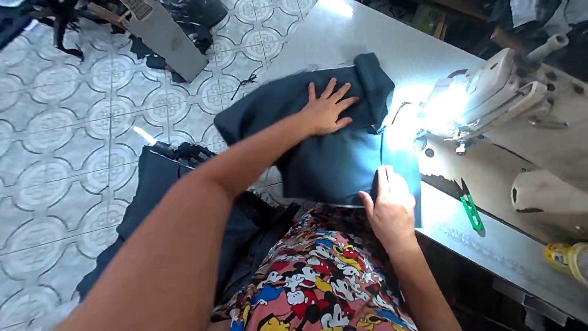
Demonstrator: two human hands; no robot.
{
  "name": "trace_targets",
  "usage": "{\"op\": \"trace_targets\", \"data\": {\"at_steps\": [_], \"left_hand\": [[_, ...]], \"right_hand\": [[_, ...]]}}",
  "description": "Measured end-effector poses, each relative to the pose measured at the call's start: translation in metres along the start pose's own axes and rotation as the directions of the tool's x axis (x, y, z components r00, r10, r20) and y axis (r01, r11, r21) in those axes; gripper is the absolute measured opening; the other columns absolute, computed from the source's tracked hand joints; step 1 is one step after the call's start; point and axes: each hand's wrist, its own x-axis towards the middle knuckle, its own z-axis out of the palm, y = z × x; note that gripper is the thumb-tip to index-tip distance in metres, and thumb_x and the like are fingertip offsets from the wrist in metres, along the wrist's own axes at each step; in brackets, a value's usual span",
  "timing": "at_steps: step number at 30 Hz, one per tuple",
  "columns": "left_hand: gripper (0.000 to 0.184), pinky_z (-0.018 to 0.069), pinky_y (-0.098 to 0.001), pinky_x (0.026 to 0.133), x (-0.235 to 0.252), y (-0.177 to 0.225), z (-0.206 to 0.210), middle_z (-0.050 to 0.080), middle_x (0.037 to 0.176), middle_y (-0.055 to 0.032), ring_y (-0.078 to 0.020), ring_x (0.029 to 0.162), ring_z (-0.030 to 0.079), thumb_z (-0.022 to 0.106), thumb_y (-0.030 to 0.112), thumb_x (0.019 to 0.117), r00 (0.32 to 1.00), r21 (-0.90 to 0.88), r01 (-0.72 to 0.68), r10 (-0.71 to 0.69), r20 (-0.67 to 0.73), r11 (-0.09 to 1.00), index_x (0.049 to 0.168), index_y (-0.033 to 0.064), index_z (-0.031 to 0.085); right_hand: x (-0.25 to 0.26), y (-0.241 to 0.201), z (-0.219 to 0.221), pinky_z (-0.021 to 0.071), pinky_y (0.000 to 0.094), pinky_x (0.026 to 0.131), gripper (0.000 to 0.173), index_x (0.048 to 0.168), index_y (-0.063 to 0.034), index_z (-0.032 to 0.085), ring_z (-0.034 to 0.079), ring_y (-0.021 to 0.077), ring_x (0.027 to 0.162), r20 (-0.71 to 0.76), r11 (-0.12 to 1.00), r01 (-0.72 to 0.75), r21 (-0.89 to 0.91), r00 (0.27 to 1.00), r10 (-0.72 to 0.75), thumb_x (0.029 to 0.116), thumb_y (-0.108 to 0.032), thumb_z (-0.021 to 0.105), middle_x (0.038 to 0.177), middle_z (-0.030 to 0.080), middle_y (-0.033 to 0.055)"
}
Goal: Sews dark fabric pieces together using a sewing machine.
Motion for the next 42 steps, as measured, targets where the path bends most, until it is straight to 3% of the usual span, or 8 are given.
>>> {"op": "trace_targets", "data": {"at_steps": [5,9,12,18,23,34,39,42], "left_hand": [[0.055,0.0036,-0.0828,0.113,0.078,-0.025,-0.036,0.02,0.172,-0.0071,-0.0442,0.157,0.012,0.037,0.058,0.1051,0.886,0.25,-0.462,0.426,0.186,0.851,0.158,0.0421,0.038],[0.046,-0.0003,-0.0839,0.112,0.063,0.027,-0.033,0.028,0.169,-0.0104,-0.0462,0.156,0.012,0.05,0.04,0.106,0.98,0.163,-0.174,0.154,0.124,0.971,0.152,0.0406,0.049],[0.047,0.0036,-0.0852,0.11,0.022,0.042,-0.002,0.024,0.171,-0.0041,-0.0412,0.158,0.01,0.036,0.035,0.1107,0.998,-0.031,-0.048,0.049,0.035,0.998,0.157,0.0377,0.04],[0.045,0.0063,-0.0819,0.113,-0.002,0.033,0.014,0.029,0.169,-0.0024,-0.0379,0.158,0.016,0.033,0.035,0.1106,0.993,-0.078,-0.111,0.108,-0.038,0.991,0.154,0.0376,0.047],[0.046,0.0069,-0.0823,0.112,-0.003,0.025,0.01,0.029,0.169,-0.0006,-0.0362,0.158,0.016,0.031,0.035,0.1104,0.995,-0.067,-0.098,0.096,-0.034,0.993,0.154,0.0376,0.046],[0.051,0.0089,-0.075,0.118,-0.02,0.025,0.011,0.043,0.162,-0.002,-0.0319,0.156,0.026,0.027,0.045,0.11,0.976,-0.201,-0.211,0.194,-0.101,0.957,0.144,0.0243,0.06],[0.056,0.0065,-0.0811,0.114,-0.023,0.021,0.012,0.048,0.158,-0.0024,-0.0354,0.154,0.028,0.027,0.056,0.107,0.951,-0.225,-0.305,0.281,-0.133,0.926,0.136,0.027,0.066],[0.06,0.0041,-0.0846,0.111,-0.024,0.019,0.014,0.05,0.157,-0.0033,-0.0386,0.154,0.028,0.037,0.068,0.0999,0.905,-0.173,-0.41,0.377,-0.196,0.895,0.129,0.0283,0.071]], "right_hand": [[0.021,-0.042,-0.004,0.0526,0.0516,0.094,0.069,0.146,-0.0026,0.055,0.058,0.0392,0.128,0.155,0.993,-0.012,0.119,0.988,-0.006,0.1008,-0.055,0.053,0.153,0.051,0.0196],[0.006,-0.042,-0.002,0.0569,0.0458,0.088,0.067,0.142,-0.003,0.06,0.065,0.036,0.119,0.096,0.99,0.041,0.132,0.994,-0.054,0.101,-0.056,0.051,0.146,0.059,0.0174],[0.004,-0.032,-0.01,0.0588,0.0448,0.088,0.049,0.133,-0.0052,0.068,0.069,0.0318,0.112,-0.034,0.973,0.046,0.227,0.999,-0.04,0.1026,-0.042,0.055,0.133,0.068,0.0138],[0.074,-0.003,-0.004,0.0401,0.0561,0.115,0.051,0.15,-0.0132,0.054,0.042,0.0372,0.147,-0.146,0.953,0.258,0.157,0.961,-0.236,0.1,-0.022,0.061,0.162,0.04,0.016],[0.066,0.016,0.015,0.051,0.0598,0.093,0.04,0.126,-0.0117,0.07,0.066,0.0365,0.113,-0.191,0.998,0.062,-0.002,0.98,-0.061,0.1007,-0.042,0.06,0.12,0.07,0.0157],[0.028,0.028,0.023,0.0504,0.0577,0.09,0.028,0.111,-0.0124,0.076,0.067,0.0379,0.112,-0.303,0.991,-0.113,0.072,0.944,0.13,0.1051,-0.031,0.056,0.112,0.074,0.0153],[0.029,0.03,0.01,0.0525,0.057,0.081,0.028,0.111,-0.0091,0.074,0.07,0.0361,0.104,-0.216,0.995,-0.07,0.075,0.973,0.085,0.1057,-0.029,0.055,0.105,0.074,0.0154],[0.029,0.038,0.012,0.0456,0.0608,0.091,0.032,0.111,-0.013,0.076,0.066,0.0367,0.109,-0.236,0.999,0.044,0.008,0.971,-0.041,0.1024,-0.038,0.057,0.113,0.073,0.0118]]}}
